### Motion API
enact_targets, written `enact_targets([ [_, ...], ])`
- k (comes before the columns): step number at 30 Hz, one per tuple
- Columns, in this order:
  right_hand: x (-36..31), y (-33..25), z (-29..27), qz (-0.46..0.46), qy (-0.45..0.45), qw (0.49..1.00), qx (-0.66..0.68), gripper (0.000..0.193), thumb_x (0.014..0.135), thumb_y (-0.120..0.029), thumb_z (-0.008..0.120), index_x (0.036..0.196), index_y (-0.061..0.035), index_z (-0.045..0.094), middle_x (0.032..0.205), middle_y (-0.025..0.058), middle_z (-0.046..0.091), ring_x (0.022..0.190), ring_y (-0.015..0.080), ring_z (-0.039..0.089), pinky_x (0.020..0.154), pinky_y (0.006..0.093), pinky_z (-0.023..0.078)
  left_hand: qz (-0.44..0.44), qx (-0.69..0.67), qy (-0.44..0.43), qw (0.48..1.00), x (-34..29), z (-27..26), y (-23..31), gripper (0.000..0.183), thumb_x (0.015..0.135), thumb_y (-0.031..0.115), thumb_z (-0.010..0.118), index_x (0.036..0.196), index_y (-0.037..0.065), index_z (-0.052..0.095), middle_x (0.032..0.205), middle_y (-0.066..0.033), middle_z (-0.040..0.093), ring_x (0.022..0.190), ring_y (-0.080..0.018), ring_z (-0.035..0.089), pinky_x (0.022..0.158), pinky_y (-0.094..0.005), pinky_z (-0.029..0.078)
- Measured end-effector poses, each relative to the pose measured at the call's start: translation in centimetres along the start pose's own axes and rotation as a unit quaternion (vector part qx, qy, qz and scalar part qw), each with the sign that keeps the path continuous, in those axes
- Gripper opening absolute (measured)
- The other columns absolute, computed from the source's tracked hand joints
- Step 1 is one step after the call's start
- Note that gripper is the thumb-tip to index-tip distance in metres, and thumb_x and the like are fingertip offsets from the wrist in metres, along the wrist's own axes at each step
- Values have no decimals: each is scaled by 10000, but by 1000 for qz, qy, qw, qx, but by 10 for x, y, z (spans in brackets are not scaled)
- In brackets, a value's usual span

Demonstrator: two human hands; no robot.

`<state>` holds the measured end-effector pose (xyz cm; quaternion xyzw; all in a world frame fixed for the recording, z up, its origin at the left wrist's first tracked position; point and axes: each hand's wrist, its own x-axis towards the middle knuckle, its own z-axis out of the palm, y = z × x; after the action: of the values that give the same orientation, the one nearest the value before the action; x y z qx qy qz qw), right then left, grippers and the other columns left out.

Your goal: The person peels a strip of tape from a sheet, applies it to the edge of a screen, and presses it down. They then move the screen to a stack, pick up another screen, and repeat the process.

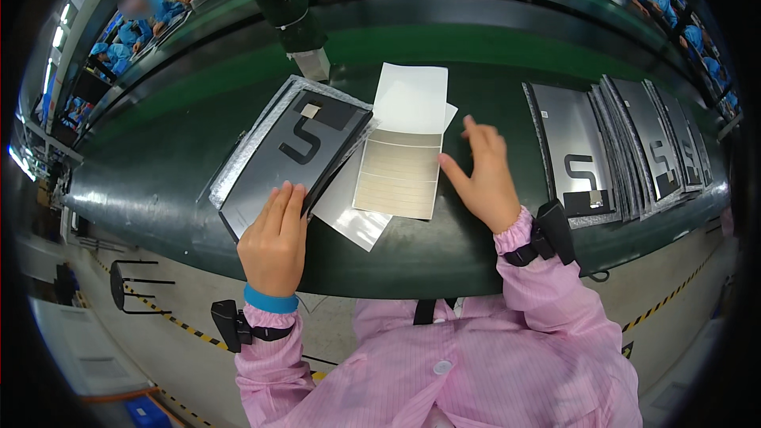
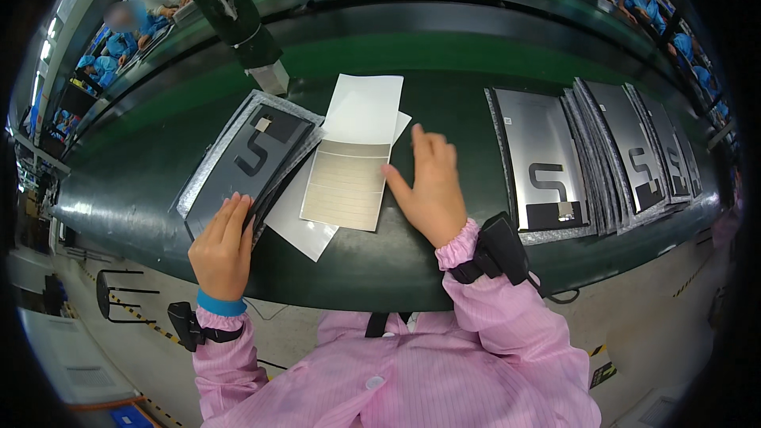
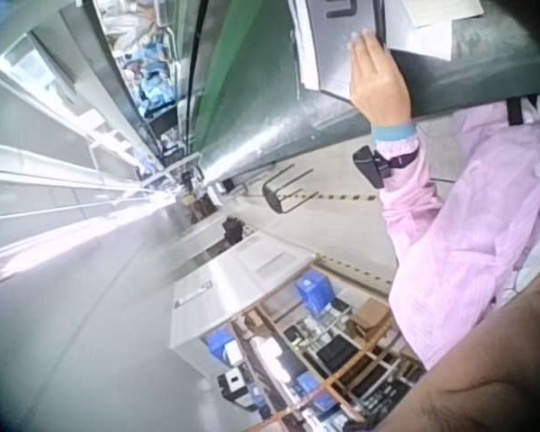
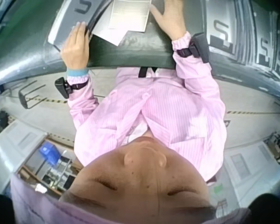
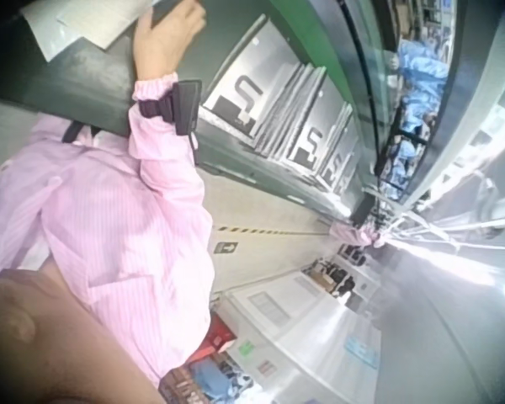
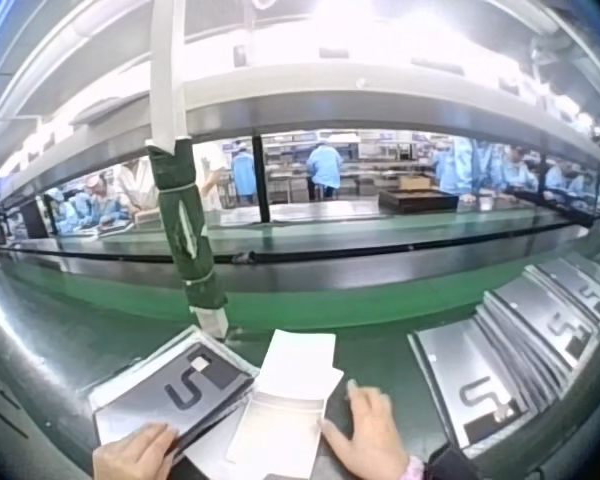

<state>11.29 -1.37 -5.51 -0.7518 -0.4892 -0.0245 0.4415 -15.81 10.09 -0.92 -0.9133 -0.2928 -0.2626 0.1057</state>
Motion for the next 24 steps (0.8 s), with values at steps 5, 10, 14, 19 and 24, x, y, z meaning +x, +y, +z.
enact_targets([
  [5, -12, -16, -10, 159, -172, 911, 339, 488, 901, -214, 665, 1282, 44, 503, 1004, 88, 634, 837, 182, 601, 732, 311, 490, 34, 22, 24, 999, 3, -11, 9, 372, 746, -31, 691, 1111, 35, 669, 1069, -144, 693, 947, -294, 692, 731, -343, 567],
  [10, -21, -62, 7, 321, -328, 610, 646, 414, 975, -315, 575, 1262, -21, 529, 1187, 120, 589, 1044, 181, 593, 885, 319, 506, 58, 0, 9, 998, 4, -26, 31, 378, 735, -34, 699, 1108, 23, 668, 1050, -130, 700, 944, -285, 695, 719, -339, 565],
  [14, -19, -72, 6, 371, -294, 553, 685, 377, 963, -276, 598, 1247, -36, 532, 1208, 82, 566, 1088, 198, 571, 936, 372, 493, 142, -17, 5, 990, -3, -29, 53, 327, 762, 51, 727, 1084, 27, 677, 1066, -114, 699, 965, -257, 694, 695, -309, 555],
  [19, -33, -50, -25, 392, -205, 580, 685, 354, 934, -160, 619, 1248, -16, 542, 1227, 99, 593, 1120, 246, 583, 965, 458, 477, 210, -33, 70, 975, 4, -16, 73, 310, 756, 217, 766, 1022, 70, 705, 1005, -59, 701, 928, -236, 678, 678, -303, 531],
  [24, -43, -18, -73, 353, -87, 616, 699, 313, 968, -183, 528, 1191, 34, 563, 1175, 137, 629, 1103, 268, 602, 988, 443, 460, 204, -156, 82, 963, -27, 12, 90, 428, 704, 338, 794, 1021, 75, 679, 1022, -83, 617, 927, -272, 587, 819, -390, 479],
])
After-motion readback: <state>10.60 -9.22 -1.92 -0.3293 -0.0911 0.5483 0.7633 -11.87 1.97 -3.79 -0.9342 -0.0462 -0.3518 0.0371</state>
